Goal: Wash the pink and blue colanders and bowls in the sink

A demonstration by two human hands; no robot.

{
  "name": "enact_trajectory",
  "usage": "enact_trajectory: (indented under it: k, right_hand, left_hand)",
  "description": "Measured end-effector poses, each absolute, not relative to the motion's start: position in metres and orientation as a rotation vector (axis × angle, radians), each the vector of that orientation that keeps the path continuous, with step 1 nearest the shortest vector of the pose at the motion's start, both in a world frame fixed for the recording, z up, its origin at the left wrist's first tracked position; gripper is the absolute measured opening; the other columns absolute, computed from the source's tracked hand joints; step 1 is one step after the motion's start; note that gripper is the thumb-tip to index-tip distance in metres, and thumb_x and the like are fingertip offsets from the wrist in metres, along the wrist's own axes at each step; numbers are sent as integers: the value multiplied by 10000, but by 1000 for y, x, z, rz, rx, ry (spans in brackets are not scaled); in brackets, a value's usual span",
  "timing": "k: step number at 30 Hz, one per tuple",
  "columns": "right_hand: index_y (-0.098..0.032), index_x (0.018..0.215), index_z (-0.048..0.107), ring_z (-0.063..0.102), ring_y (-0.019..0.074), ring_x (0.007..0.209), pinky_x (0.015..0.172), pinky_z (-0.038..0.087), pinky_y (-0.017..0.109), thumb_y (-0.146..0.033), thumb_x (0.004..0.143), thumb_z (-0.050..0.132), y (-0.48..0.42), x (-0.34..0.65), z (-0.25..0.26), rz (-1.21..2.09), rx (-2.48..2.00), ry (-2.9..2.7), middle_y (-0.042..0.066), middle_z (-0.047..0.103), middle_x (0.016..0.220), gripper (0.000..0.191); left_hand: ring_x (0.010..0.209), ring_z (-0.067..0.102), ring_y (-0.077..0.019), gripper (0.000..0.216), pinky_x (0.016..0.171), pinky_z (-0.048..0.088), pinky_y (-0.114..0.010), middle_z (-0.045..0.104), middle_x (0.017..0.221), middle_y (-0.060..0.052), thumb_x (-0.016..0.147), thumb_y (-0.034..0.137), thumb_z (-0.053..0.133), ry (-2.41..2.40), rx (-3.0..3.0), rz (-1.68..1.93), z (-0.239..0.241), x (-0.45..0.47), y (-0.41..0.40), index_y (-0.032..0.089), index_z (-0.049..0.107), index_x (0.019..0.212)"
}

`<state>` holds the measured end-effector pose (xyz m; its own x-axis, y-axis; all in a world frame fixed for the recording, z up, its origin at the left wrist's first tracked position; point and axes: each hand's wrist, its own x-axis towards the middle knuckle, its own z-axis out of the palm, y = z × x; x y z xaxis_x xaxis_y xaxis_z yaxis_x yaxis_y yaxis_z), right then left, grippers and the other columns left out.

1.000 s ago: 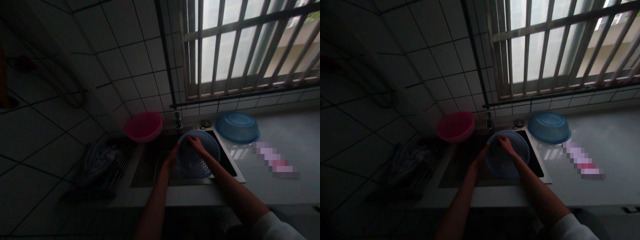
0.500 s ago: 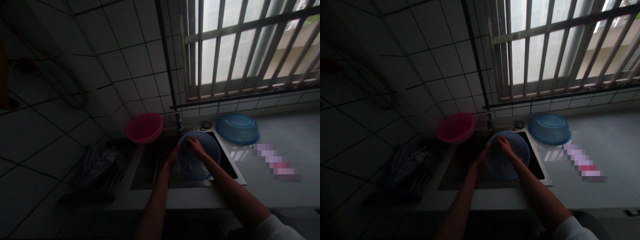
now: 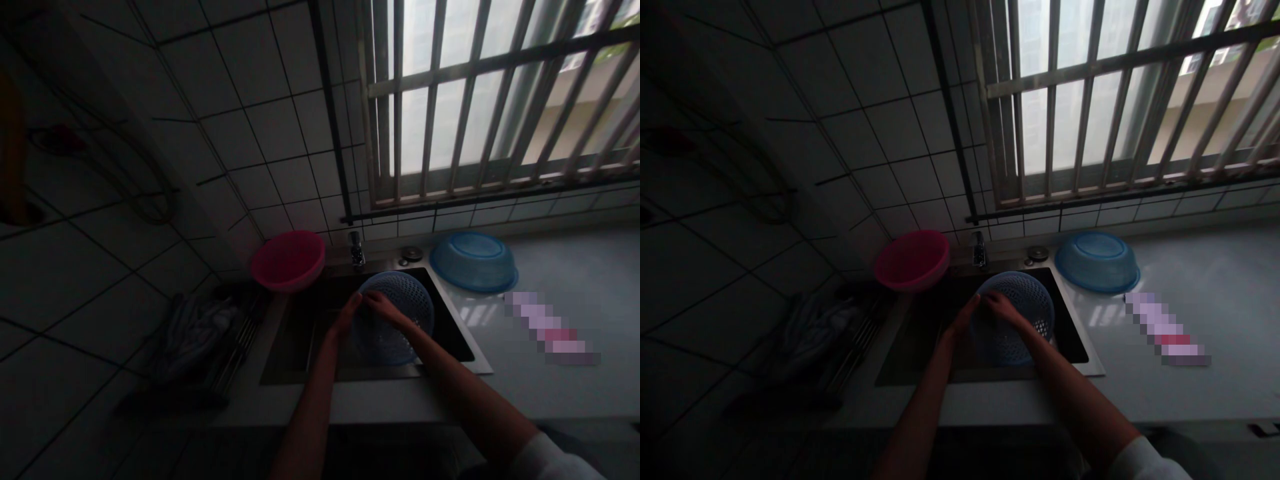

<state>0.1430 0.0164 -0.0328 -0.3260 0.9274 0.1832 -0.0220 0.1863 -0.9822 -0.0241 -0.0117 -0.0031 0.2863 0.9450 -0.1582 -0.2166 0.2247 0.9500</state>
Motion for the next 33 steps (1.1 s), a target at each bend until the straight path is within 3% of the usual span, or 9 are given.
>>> enact_trajectory:
  k: [3,9,15,21,28,33]
  right_hand:
    - [-180,899,704,599,199,725,697,501,321,-508,818,652,7,130,-41,1499,-843,-1734,53,711,839,342]
    - [-194,906,696,603,227,835,784,511,340,-494,874,559,24,155,-24,1017,-1037,-1402,58,714,887,332]
    - [-194,849,715,577,199,715,701,497,327,-471,788,680,4,128,-37,1438,-824,-1700,47,705,804,286]
    - [-192,856,668,550,190,747,703,469,301,-533,850,586,24,155,-18,1095,-1017,-1325,25,655,788,351]
    - [-174,874,727,591,193,722,655,480,302,-534,762,739,-2,128,-18,1539,-788,-1562,40,705,814,377]
    - [-203,928,686,601,199,819,753,493,307,-574,845,628,14,151,-6,1327,-879,-1275,36,705,897,385]
  left_hand:
    - [1463,484,-369,700,1287,254,-540,677,1424,-119,776,642,800,1012,1034,1015,-1,-29,-10,185,722,1300]
    - [1428,528,-357,676,1259,311,-546,675,1426,-123,813,647,765,907,1037,976,-1,-22,-14,205,703,1320]
    - [1532,391,-346,495,1302,218,-505,696,1396,-107,801,533,823,1025,1019,1086,4,-28,-15,214,768,1176]
    - [1467,483,-358,622,1276,285,-530,690,1402,-129,795,629,793,914,1001,996,0,-22,-14,202,745,1246]
    - [1464,486,-353,615,1274,296,-509,726,1340,-131,794,627,795,1008,952,1026,1,-29,-13,157,761,1188]
    - [1475,477,-328,544,1277,292,-491,716,1366,-111,848,580,763,902,941,1020,7,-18,-15,201,750,1238]
